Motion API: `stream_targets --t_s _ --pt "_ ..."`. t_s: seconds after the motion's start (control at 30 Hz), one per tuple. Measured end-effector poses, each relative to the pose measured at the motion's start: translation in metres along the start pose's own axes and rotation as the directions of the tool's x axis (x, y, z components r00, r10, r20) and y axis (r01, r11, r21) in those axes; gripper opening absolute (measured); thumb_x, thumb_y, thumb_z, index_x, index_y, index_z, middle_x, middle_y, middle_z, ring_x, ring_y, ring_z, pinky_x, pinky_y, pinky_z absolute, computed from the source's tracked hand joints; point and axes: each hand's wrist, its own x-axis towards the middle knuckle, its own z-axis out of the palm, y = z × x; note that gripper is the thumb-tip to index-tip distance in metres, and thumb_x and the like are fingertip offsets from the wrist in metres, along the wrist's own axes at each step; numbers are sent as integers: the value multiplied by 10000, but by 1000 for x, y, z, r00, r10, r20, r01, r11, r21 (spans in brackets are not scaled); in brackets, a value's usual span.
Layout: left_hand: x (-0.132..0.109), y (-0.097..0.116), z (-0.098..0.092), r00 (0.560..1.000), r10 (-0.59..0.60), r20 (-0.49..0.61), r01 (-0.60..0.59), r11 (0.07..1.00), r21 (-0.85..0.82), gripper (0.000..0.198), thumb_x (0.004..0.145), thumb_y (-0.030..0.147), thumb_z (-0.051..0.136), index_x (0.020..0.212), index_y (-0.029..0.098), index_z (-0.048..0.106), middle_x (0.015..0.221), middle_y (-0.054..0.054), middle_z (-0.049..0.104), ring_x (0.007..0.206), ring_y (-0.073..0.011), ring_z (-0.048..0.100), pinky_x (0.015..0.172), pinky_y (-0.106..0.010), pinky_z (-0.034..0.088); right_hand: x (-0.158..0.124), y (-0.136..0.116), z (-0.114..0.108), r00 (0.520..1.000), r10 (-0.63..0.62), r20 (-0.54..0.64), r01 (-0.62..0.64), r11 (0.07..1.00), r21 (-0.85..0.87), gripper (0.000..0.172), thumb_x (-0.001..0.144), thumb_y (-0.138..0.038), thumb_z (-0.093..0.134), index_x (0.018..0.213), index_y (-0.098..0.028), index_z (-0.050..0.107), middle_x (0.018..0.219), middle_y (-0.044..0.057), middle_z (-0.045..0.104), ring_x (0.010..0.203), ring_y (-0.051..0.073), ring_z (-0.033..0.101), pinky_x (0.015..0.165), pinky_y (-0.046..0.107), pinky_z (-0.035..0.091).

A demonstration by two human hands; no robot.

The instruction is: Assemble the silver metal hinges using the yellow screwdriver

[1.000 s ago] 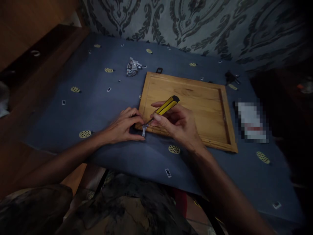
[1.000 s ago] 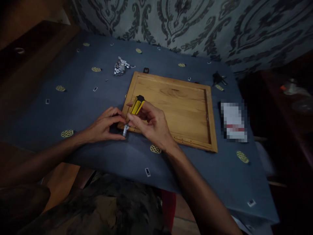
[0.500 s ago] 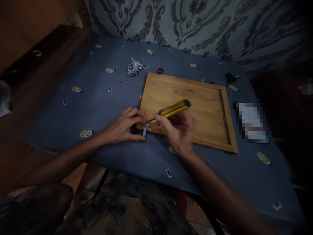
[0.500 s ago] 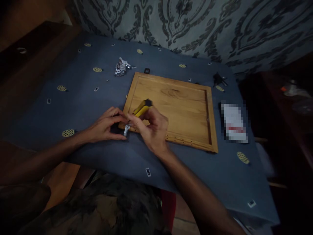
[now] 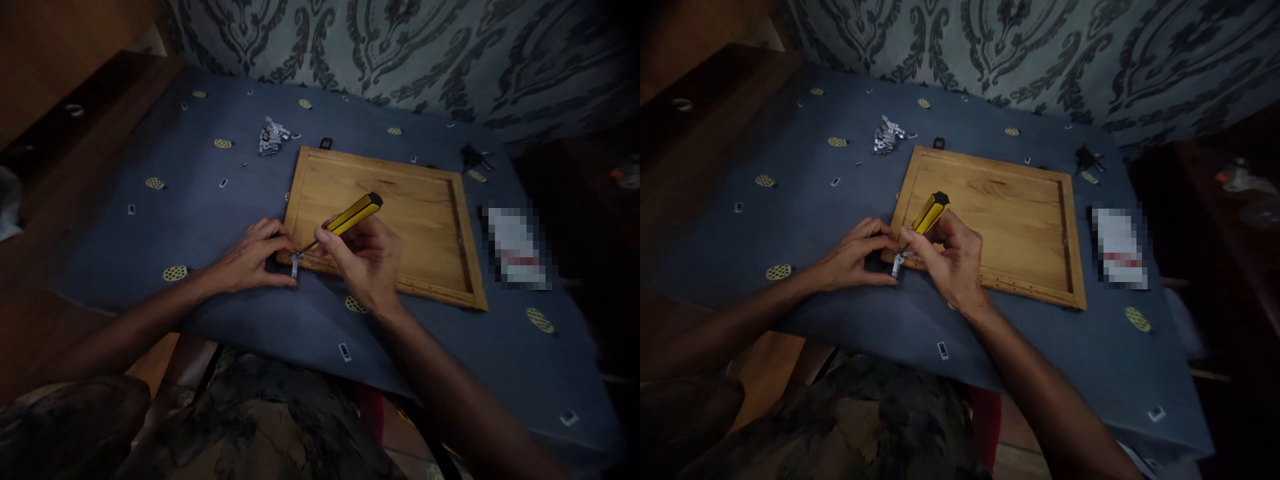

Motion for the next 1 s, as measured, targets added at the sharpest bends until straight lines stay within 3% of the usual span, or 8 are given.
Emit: stream_targets --t_s 0.47,0.6,0.7,0.8,1.0 --pt "0 2 -1 1000 -8 4 8 1000 -13 473 861 587 813 1153 229 711 1161 -67 622 1091 -265 564 987 -408 463 -2 9 -3 1000 3 21 -1 995 -100 375 850 -500 829 716 -235 601 636 -41 641 573 141 652 566 292 550" --pt "0 2 -1 1000 -15 10 15 1000 -14 449 856 572 821 1115 221 712 1159 -64 613 1091 -259 555 990 -393 455 6 -4 -8 986 53 158 -54 999 2 325 822 -492 867 820 -226 681 688 -41 688 598 137 705 569 264 559" --pt "0 2 -1 1000 -4 3 5 1000 -14 438 850 555 831 1102 216 716 1149 -62 613 1084 -258 553 982 -395 454 12 -13 -15 955 84 285 -104 993 55 326 840 -520 849 958 -235 741 780 -27 747 689 144 755 675 275 617" --pt "0 1 0 1000 1 -1 -1 1000 -22 437 851 549 832 1108 215 714 1156 -65 616 1088 -262 558 980 -403 455 15 -14 -20 936 75 344 -98 994 52 338 853 -553 825 963 -239 766 776 -16 766 711 158 763 681 284 622" --pt "1 3 -1 1000 -23 12 23 1000 -16 448 838 556 844 1111 225 714 1173 -73 626 1093 -272 563 986 -417 463 5 -1 -12 979 -20 202 37 996 -83 290 870 -505 820 826 -236 720 690 -33 708 594 141 680 583 285 548"
